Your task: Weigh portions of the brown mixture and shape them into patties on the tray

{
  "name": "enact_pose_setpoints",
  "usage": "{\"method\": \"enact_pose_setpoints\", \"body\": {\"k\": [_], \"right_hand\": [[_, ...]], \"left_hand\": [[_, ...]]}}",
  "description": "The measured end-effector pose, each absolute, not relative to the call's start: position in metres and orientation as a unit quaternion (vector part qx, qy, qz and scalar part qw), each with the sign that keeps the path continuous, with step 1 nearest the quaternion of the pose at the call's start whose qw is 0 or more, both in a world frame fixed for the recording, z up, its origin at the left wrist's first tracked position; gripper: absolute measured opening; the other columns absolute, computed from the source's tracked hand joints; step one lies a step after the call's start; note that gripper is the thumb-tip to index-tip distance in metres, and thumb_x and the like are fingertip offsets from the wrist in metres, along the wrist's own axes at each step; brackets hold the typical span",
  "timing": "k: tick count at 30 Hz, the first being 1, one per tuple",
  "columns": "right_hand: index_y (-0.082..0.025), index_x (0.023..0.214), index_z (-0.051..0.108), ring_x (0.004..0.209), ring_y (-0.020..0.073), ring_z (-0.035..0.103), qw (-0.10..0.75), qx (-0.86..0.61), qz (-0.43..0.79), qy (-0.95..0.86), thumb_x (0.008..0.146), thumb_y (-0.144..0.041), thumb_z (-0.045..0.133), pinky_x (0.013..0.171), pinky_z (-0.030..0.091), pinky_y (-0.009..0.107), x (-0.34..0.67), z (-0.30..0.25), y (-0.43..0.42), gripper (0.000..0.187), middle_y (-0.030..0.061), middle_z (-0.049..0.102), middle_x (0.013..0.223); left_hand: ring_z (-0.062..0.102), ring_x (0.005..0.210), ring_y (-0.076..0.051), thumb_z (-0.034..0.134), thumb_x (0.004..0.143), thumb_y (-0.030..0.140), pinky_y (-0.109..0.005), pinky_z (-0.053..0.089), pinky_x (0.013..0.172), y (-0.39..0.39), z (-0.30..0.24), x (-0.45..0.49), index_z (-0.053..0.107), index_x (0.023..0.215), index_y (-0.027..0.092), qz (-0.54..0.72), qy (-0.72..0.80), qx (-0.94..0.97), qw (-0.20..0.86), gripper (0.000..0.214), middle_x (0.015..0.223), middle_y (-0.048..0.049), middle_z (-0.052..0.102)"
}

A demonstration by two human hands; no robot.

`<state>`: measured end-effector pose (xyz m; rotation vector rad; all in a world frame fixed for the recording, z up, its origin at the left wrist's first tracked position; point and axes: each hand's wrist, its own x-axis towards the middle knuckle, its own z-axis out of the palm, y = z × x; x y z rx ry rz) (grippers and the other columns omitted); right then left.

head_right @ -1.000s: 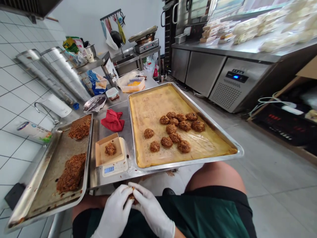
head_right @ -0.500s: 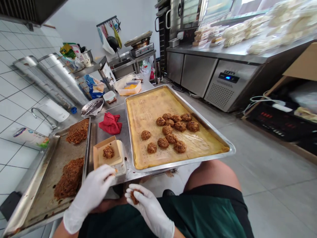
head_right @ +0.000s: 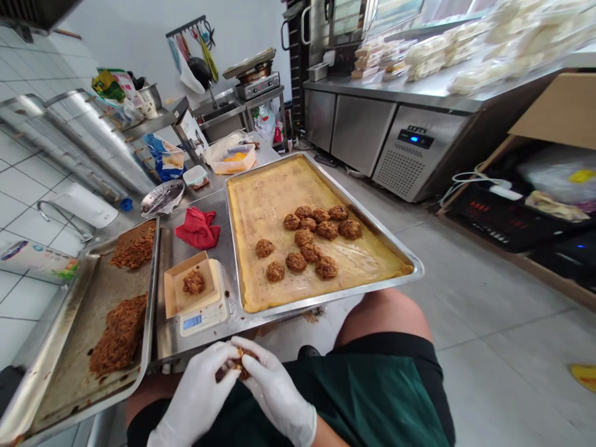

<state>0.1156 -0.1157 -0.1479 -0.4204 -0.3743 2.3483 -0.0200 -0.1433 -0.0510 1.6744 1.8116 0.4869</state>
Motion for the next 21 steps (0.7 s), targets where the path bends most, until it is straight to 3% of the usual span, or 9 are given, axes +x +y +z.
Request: {"method": "enact_pose_setpoints", "body": {"k": [5, 11, 21], "right_hand": [[-0.023, 0.123, 0.07, 0.108, 0.0247, 0.065, 0.343, -0.176, 0.896, -0.219, 0.089, -0.032, 0.07, 0.101, 0.045, 0.043, 0.115, -0.148, -0.114, 0.035, 0.01, 0.072, 0.118], [-0.02, 0.104, 0.077, 0.081, 0.0163, 0.063, 0.338, -0.234, 0.875, -0.255, 0.083, -0.031, 0.077, 0.075, 0.044, 0.03, 0.116, -0.152, -0.109, 0.024, 0.0047, 0.074, 0.092], [-0.017, 0.081, 0.075, 0.063, 0.0097, 0.052, 0.349, -0.262, 0.876, -0.203, 0.074, -0.028, 0.081, 0.064, 0.036, 0.025, 0.113, -0.151, -0.11, 0.014, -0.0004, 0.068, 0.071]], "left_hand": [[0.063, 0.081, -0.016, 0.055, 0.086, 0.009, -0.028, 0.049, 0.074, -0.149, -0.06, -0.022, 0.066, 0.089, 0.025, 0.187, 0.694, 0.635, 0.282, 0.019, 0.089, 0.0008, 0.067], [0.065, 0.089, -0.017, 0.054, 0.09, 0.012, -0.031, 0.052, 0.082, -0.155, -0.071, -0.022, 0.063, 0.105, 0.028, 0.187, 0.697, 0.65, 0.239, 0.024, 0.097, 0.0001, 0.068], [0.062, 0.076, -0.018, 0.055, 0.085, 0.006, -0.031, 0.05, 0.072, -0.158, -0.085, -0.011, 0.057, 0.083, 0.023, 0.197, 0.681, 0.697, 0.105, 0.017, 0.081, -0.0002, 0.063]]}}
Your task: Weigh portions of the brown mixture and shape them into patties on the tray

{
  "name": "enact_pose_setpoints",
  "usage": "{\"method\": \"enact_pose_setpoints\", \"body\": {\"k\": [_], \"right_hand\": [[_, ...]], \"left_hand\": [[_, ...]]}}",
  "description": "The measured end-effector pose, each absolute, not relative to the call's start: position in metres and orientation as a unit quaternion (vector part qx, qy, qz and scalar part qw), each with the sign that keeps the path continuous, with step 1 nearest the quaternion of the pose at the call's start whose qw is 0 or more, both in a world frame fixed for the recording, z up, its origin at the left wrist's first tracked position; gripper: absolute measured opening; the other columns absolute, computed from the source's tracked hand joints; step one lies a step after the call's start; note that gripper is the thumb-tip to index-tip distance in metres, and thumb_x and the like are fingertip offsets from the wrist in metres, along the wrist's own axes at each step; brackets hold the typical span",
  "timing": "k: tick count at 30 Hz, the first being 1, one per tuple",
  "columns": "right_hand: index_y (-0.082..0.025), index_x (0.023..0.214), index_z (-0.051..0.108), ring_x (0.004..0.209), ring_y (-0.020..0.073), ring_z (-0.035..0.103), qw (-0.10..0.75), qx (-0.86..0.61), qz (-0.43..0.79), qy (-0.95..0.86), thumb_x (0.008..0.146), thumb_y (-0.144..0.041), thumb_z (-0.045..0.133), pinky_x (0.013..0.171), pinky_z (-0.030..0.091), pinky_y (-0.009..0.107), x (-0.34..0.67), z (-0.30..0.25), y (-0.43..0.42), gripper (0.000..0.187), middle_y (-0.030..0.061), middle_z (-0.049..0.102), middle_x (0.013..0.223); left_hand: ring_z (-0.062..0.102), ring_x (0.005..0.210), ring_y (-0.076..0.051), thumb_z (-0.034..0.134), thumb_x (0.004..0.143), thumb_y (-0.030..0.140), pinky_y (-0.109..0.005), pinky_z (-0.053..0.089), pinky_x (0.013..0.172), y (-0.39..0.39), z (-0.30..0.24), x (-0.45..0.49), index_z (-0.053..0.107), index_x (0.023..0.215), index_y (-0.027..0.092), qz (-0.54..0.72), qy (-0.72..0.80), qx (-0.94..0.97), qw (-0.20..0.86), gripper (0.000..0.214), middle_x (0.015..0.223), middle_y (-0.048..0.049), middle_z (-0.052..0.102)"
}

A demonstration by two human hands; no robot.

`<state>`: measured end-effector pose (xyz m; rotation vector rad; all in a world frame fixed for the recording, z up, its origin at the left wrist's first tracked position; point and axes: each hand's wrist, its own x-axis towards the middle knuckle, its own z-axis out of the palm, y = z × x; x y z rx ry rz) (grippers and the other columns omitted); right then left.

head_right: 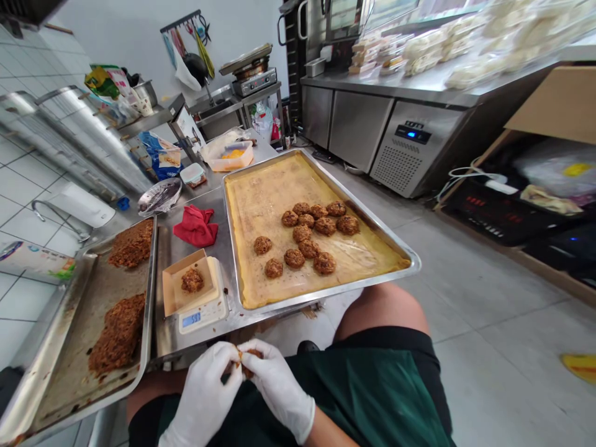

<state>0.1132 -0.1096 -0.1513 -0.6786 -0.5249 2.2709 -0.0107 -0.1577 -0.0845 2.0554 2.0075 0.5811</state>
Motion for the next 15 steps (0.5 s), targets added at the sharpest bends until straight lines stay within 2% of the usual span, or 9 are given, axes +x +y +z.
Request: {"method": "enact_pose_setpoints", "body": {"k": [3, 7, 10, 15], "right_hand": [[-0.016, 0.072, 0.07, 0.055, 0.0085, 0.047, 0.349, -0.274, 0.871, -0.211, 0.071, -0.024, 0.08, 0.058, 0.03, 0.026, 0.114, -0.155, -0.109, 0.013, -0.0028, 0.062, 0.06], [-0.016, 0.074, 0.069, 0.048, 0.0093, 0.046, 0.332, -0.279, 0.874, -0.218, 0.073, -0.021, 0.075, 0.054, 0.024, 0.028, 0.112, -0.156, -0.111, 0.008, -0.0017, 0.062, 0.056], [-0.016, 0.074, 0.068, 0.049, 0.0097, 0.047, 0.324, -0.284, 0.877, -0.212, 0.074, -0.02, 0.07, 0.055, 0.024, 0.028, 0.11, -0.157, -0.112, 0.004, -0.001, 0.063, 0.057], [-0.017, 0.073, 0.067, 0.054, 0.0101, 0.048, 0.32, -0.286, 0.879, -0.209, 0.074, -0.019, 0.067, 0.057, 0.026, 0.028, 0.108, -0.162, -0.113, 0.002, -0.0009, 0.062, 0.061]], "left_hand": [[0.064, 0.077, -0.017, 0.054, 0.087, 0.008, -0.029, 0.05, 0.072, -0.156, -0.079, -0.01, 0.058, 0.084, 0.023, 0.215, 0.683, 0.691, 0.102, 0.016, 0.081, -0.0003, 0.064], [0.067, 0.095, -0.02, 0.055, 0.093, 0.02, -0.032, 0.05, 0.087, -0.14, -0.044, -0.037, 0.063, 0.099, 0.024, 0.229, 0.721, 0.651, 0.053, 0.011, 0.1, -0.0037, 0.07], [0.064, 0.108, -0.023, 0.056, 0.094, 0.029, -0.036, 0.048, 0.098, -0.112, -0.014, -0.074, 0.066, 0.1, 0.025, 0.233, 0.745, 0.625, 0.022, 0.012, 0.112, -0.0056, 0.068], [0.065, 0.105, -0.024, 0.048, 0.094, 0.021, -0.037, 0.049, 0.097, -0.056, -0.005, -0.122, 0.069, 0.098, 0.021, 0.167, 0.744, 0.647, -0.027, 0.021, 0.109, -0.0079, 0.069]]}}
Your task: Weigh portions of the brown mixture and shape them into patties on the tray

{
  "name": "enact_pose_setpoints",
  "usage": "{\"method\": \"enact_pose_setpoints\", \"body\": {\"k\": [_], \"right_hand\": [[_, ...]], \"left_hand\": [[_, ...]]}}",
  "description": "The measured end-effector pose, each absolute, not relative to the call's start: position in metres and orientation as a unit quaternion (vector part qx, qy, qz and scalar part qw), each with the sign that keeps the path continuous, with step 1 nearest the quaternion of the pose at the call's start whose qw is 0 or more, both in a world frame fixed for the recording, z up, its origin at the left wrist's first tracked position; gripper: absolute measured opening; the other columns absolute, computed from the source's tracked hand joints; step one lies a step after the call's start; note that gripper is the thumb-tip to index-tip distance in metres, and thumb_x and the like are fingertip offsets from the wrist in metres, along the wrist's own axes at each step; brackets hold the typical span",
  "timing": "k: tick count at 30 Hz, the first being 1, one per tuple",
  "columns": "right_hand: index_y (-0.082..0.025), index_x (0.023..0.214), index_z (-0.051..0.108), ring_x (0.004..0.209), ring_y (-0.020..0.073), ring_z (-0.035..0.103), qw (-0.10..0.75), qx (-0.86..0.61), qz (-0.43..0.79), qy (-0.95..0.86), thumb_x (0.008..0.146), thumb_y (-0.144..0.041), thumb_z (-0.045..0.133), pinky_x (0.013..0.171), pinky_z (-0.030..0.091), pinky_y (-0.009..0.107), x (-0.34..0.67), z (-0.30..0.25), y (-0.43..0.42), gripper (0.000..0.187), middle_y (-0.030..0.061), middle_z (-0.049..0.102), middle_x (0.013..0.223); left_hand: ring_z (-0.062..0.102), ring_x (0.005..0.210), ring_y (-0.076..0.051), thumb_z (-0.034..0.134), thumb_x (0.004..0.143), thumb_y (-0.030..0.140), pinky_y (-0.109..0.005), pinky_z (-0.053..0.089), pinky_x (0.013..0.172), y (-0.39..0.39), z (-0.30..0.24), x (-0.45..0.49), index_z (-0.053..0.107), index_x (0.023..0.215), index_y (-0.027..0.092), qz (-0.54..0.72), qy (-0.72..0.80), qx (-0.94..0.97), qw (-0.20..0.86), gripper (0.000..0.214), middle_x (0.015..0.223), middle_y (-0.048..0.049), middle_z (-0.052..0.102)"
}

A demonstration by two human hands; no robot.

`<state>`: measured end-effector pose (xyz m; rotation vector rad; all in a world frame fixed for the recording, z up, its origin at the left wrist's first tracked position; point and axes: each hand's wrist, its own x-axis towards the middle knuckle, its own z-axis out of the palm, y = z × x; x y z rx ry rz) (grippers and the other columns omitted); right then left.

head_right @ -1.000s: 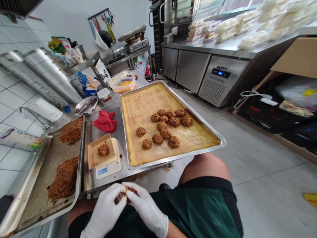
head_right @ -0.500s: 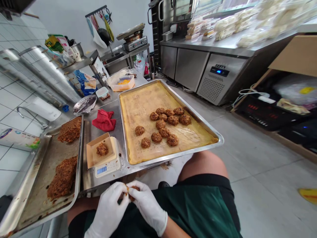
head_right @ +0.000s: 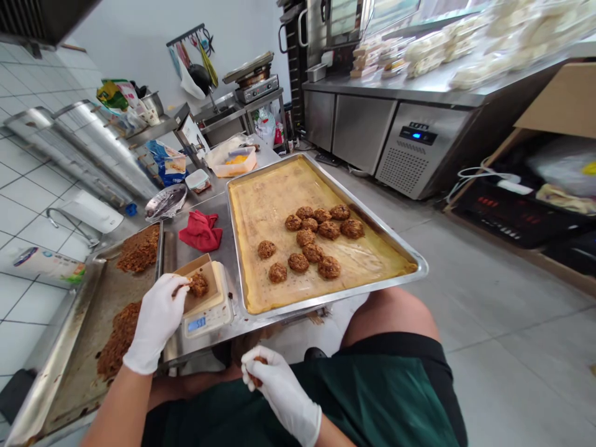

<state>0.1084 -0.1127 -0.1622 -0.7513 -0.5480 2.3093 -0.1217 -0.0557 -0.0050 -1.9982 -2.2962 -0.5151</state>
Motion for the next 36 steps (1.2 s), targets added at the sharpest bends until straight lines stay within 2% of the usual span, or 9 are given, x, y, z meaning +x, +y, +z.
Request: {"method": "enact_pose_setpoints", "body": {"k": [6, 10, 15, 18, 21, 24, 28, 33, 36], "right_hand": [[-0.016, 0.071, 0.068, 0.053, 0.0102, 0.048, 0.324, -0.293, 0.878, -0.196, 0.07, -0.019, 0.069, 0.056, 0.027, 0.027, 0.108, -0.17, -0.112, 0.003, -0.0011, 0.061, 0.059], [-0.017, 0.073, 0.069, 0.055, 0.0111, 0.052, 0.328, -0.301, 0.879, -0.169, 0.069, -0.02, 0.069, 0.056, 0.031, 0.026, 0.111, -0.17, -0.11, 0.005, -0.0005, 0.063, 0.061], [-0.019, 0.091, 0.073, 0.075, 0.0162, 0.065, 0.297, -0.309, 0.892, -0.145, 0.068, -0.018, 0.07, 0.063, 0.039, 0.025, 0.114, -0.159, -0.11, 0.023, 0.0057, 0.073, 0.087], [-0.017, 0.083, 0.074, 0.067, 0.0139, 0.061, 0.287, -0.303, 0.896, -0.152, 0.065, -0.013, 0.067, 0.058, 0.035, 0.024, 0.112, -0.155, -0.11, 0.02, 0.004, 0.071, 0.078], [-0.017, 0.07, 0.071, 0.054, 0.0101, 0.05, 0.295, -0.298, 0.895, -0.154, 0.059, -0.009, 0.062, 0.052, 0.027, 0.025, 0.111, -0.155, -0.111, 0.016, 0.0, 0.063, 0.063], [-0.018, 0.067, 0.069, 0.051, 0.0094, 0.043, 0.308, -0.293, 0.894, -0.14, 0.06, -0.014, 0.061, 0.052, 0.024, 0.026, 0.112, -0.157, -0.11, 0.012, -0.0019, 0.057, 0.058], [-0.018, 0.073, 0.07, 0.058, 0.0117, 0.047, 0.318, -0.29, 0.895, -0.117, 0.072, -0.031, 0.063, 0.057, 0.03, 0.027, 0.116, -0.158, -0.11, 0.014, 0.0004, 0.06, 0.066], [-0.017, 0.074, 0.07, 0.058, 0.0115, 0.048, 0.308, -0.31, 0.893, -0.105, 0.076, -0.032, 0.066, 0.055, 0.029, 0.026, 0.115, -0.158, -0.111, 0.016, 0.0014, 0.06, 0.068], [-0.017, 0.073, 0.07, 0.058, 0.0117, 0.049, 0.311, -0.318, 0.89, -0.1, 0.075, -0.033, 0.068, 0.054, 0.029, 0.026, 0.115, -0.158, -0.109, 0.016, 0.0012, 0.059, 0.066]], "left_hand": [[0.069, 0.102, -0.025, 0.048, 0.09, 0.017, -0.036, 0.05, 0.095, -0.039, -0.004, -0.133, 0.07, 0.1, 0.022, -0.105, -0.734, -0.671, 0.007, 0.025, 0.107, -0.0064, 0.075], [0.072, 0.096, -0.023, 0.053, 0.092, 0.027, -0.033, 0.051, 0.086, -0.06, 0.032, -0.142, 0.069, 0.109, 0.028, -0.159, -0.786, -0.595, 0.045, 0.023, 0.108, -0.0004, 0.077], [0.07, 0.099, -0.02, 0.057, 0.092, 0.03, -0.031, 0.05, 0.089, -0.074, 0.051, -0.139, 0.068, 0.109, 0.029, -0.235, -0.783, -0.572, 0.072, 0.02, 0.11, 0.002, 0.074], [0.068, 0.099, -0.019, 0.058, 0.091, 0.029, -0.029, 0.05, 0.087, -0.074, 0.048, -0.131, 0.067, 0.106, 0.026, -0.247, -0.757, -0.6, 0.071, 0.018, 0.11, 0.0005, 0.071], [0.067, 0.091, -0.018, 0.06, 0.09, 0.03, -0.028, 0.05, 0.081, -0.072, 0.044, -0.13, 0.067, 0.099, 0.025, -0.246, -0.756, -0.603, 0.067, 0.012, 0.1, 0.0005, 0.071], [0.067, 0.096, -0.019, 0.055, 0.093, 0.029, -0.03, 0.049, 0.086, -0.066, 0.038, -0.134, 0.068, 0.1, 0.025, -0.221, -0.749, -0.624, 0.041, 0.015, 0.103, -0.0004, 0.072], [0.064, 0.11, -0.023, 0.051, 0.093, 0.028, -0.035, 0.047, 0.098, -0.048, 0.023, -0.14, 0.066, 0.112, 0.022, -0.177, -0.73, -0.66, -0.019, 0.025, 0.118, -0.0066, 0.068], [0.06, 0.116, -0.028, 0.062, 0.085, 0.033, -0.04, 0.042, 0.105, -0.025, -0.004, -0.137, 0.065, 0.12, 0.019, -0.123, -0.723, -0.672, -0.099, 0.038, 0.124, -0.0106, 0.065], [0.062, 0.112, -0.029, 0.07, 0.076, 0.031, -0.04, 0.042, 0.104, -0.017, -0.017, -0.137, 0.069, 0.113, 0.018, -0.13, -0.73, -0.659, -0.129, 0.039, 0.118, -0.0113, 0.068]]}}
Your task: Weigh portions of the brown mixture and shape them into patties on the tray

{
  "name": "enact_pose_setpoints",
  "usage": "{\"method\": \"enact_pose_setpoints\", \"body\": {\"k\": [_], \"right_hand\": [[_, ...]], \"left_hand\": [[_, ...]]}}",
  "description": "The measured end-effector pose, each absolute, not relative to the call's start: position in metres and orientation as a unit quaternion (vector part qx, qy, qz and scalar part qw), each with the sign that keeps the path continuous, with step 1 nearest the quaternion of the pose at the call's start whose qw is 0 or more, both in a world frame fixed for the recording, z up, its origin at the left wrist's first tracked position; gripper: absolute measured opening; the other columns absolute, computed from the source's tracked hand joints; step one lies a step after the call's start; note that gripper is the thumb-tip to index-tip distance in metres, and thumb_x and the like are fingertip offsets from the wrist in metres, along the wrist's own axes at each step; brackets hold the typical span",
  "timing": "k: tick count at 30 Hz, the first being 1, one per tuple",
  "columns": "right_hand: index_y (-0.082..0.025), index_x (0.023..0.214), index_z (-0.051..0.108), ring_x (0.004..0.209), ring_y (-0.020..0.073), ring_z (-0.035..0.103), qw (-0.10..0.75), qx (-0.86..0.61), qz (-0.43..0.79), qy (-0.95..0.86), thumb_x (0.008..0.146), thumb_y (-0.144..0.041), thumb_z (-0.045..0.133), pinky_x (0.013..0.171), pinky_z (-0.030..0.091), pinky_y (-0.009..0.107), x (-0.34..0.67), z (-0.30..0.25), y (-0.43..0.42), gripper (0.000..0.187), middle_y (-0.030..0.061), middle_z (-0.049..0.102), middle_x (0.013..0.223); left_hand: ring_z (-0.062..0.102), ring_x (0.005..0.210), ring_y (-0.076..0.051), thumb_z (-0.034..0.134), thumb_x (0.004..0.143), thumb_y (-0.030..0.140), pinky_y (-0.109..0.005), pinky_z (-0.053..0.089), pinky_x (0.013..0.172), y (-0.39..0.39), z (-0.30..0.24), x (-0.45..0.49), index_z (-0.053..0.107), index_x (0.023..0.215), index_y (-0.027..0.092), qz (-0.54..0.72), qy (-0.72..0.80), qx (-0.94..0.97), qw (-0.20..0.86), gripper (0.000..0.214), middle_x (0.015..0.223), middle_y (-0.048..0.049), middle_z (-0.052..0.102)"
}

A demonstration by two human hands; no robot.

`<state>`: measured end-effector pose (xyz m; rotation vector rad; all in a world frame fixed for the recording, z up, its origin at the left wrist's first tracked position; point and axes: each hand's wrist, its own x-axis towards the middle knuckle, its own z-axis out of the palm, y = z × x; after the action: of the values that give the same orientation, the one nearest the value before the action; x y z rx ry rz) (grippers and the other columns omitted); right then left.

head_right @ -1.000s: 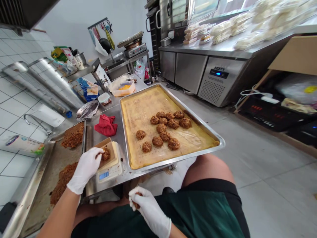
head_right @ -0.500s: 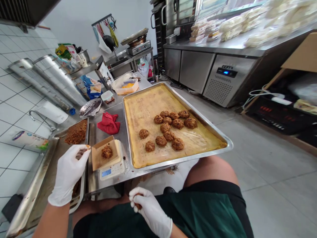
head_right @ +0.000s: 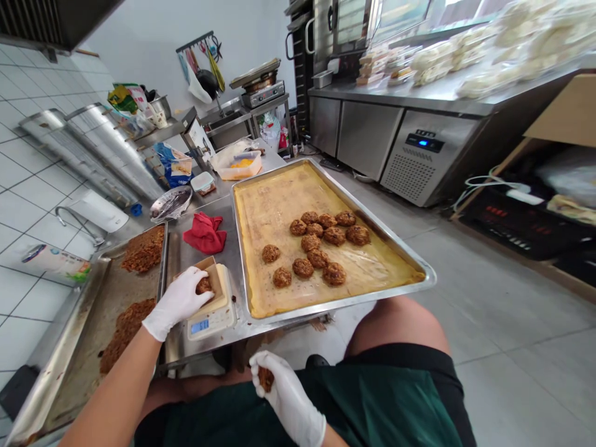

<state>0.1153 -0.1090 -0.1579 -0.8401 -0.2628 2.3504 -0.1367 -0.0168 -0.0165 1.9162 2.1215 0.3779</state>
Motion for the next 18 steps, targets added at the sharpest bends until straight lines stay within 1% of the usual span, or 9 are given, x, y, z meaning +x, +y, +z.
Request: {"method": "enact_pose_setpoints", "body": {"k": [3, 6, 8, 11, 12, 13, 15, 17, 18], "right_hand": [[-0.018, 0.073, 0.07, 0.057, 0.0118, 0.049, 0.315, -0.325, 0.887, -0.094, 0.074, -0.033, 0.069, 0.054, 0.03, 0.026, 0.115, -0.158, -0.107, 0.015, 0.001, 0.059, 0.066], [-0.018, 0.072, 0.07, 0.059, 0.0121, 0.049, 0.321, -0.329, 0.883, -0.093, 0.073, -0.033, 0.069, 0.054, 0.031, 0.025, 0.115, -0.158, -0.106, 0.015, 0.0015, 0.06, 0.067], [-0.018, 0.071, 0.07, 0.058, 0.0119, 0.049, 0.326, -0.326, 0.883, -0.095, 0.072, -0.033, 0.069, 0.053, 0.031, 0.025, 0.115, -0.158, -0.106, 0.015, 0.0016, 0.06, 0.068], [-0.018, 0.072, 0.071, 0.057, 0.0114, 0.049, 0.328, -0.32, 0.883, -0.097, 0.071, -0.034, 0.069, 0.052, 0.031, 0.025, 0.114, -0.16, -0.106, 0.017, 0.001, 0.059, 0.067], [-0.018, 0.073, 0.071, 0.057, 0.0112, 0.049, 0.329, -0.319, 0.883, -0.096, 0.072, -0.035, 0.069, 0.051, 0.031, 0.024, 0.114, -0.161, -0.106, 0.017, 0.0009, 0.058, 0.066], [-0.018, 0.073, 0.071, 0.057, 0.011, 0.049, 0.33, -0.318, 0.884, -0.095, 0.072, -0.035, 0.068, 0.051, 0.031, 0.024, 0.114, -0.162, -0.106, 0.017, 0.0007, 0.059, 0.066], [-0.018, 0.073, 0.07, 0.056, 0.0106, 0.049, 0.334, -0.316, 0.883, -0.093, 0.074, -0.034, 0.067, 0.05, 0.031, 0.023, 0.114, -0.165, -0.107, 0.016, 0.0003, 0.059, 0.066], [-0.018, 0.072, 0.07, 0.055, 0.0102, 0.049, 0.338, -0.318, 0.881, -0.091, 0.074, -0.034, 0.066, 0.05, 0.031, 0.023, 0.113, -0.168, -0.108, 0.017, -0.0002, 0.058, 0.064], [-0.018, 0.071, 0.069, 0.054, 0.0101, 0.049, 0.339, -0.319, 0.88, -0.092, 0.073, -0.035, 0.066, 0.05, 0.031, 0.023, 0.112, -0.169, -0.109, 0.018, -0.0003, 0.057, 0.063]], "left_hand": [[0.063, 0.107, -0.028, 0.066, 0.077, 0.027, -0.039, 0.042, 0.101, -0.008, -0.022, -0.146, 0.073, 0.099, 0.019, 0.158, 0.746, 0.625, 0.168, 0.025, 0.108, -0.0104, 0.071], [0.067, 0.093, -0.026, 0.066, 0.077, 0.032, -0.036, 0.047, 0.088, 0.002, -0.02, -0.16, 0.073, 0.089, 0.019, 0.198, 0.755, 0.575, 0.245, 0.019, 0.093, -0.0087, 0.075], [0.069, 0.08, -0.024, 0.064, 0.08, 0.042, -0.034, 0.05, 0.076, 0.007, -0.016, -0.167, 0.071, 0.087, 0.016, 0.234, 0.751, 0.535, 0.309, 0.028, 0.084, -0.0089, 0.074], [0.065, 0.066, -0.018, 0.053, 0.086, 0.059, -0.028, 0.047, 0.059, 0.005, -0.009, -0.167, 0.067, 0.091, 0.013, 0.302, 0.732, 0.473, 0.386, 0.048, 0.08, -0.0096, 0.072], [0.063, 0.064, -0.016, 0.053, 0.086, 0.061, -0.026, 0.045, 0.055, 0.002, -0.005, -0.164, 0.065, 0.092, 0.013, 0.327, 0.722, 0.457, 0.404, 0.05, 0.08, -0.0085, 0.071], [0.062, 0.063, -0.014, 0.055, 0.085, 0.061, -0.023, 0.043, 0.053, -0.003, -0.001, -0.16, 0.064, 0.092, 0.014, 0.352, 0.71, 0.445, 0.417, 0.049, 0.08, -0.0066, 0.069], [0.061, 0.066, -0.012, 0.065, 0.081, 0.055, -0.02, 0.043, 0.054, -0.016, 0.006, -0.148, 0.061, 0.091, 0.016, 0.394, 0.686, 0.432, 0.434, 0.041, 0.079, -0.0022, 0.064], [0.066, 0.075, -0.013, 0.074, 0.077, 0.045, -0.022, 0.049, 0.063, -0.033, 0.012, -0.132, 0.059, 0.092, 0.018, 0.437, 0.66, 0.41, 0.453, 0.035, 0.082, -0.0005, 0.063], [0.068, 0.08, -0.015, 0.078, 0.075, 0.04, -0.024, 0.053, 0.069, -0.042, 0.013, -0.123, 0.06, 0.094, 0.018, 0.458, 0.649, 0.388, 0.467, 0.035, 0.087, -0.0014, 0.065]]}}
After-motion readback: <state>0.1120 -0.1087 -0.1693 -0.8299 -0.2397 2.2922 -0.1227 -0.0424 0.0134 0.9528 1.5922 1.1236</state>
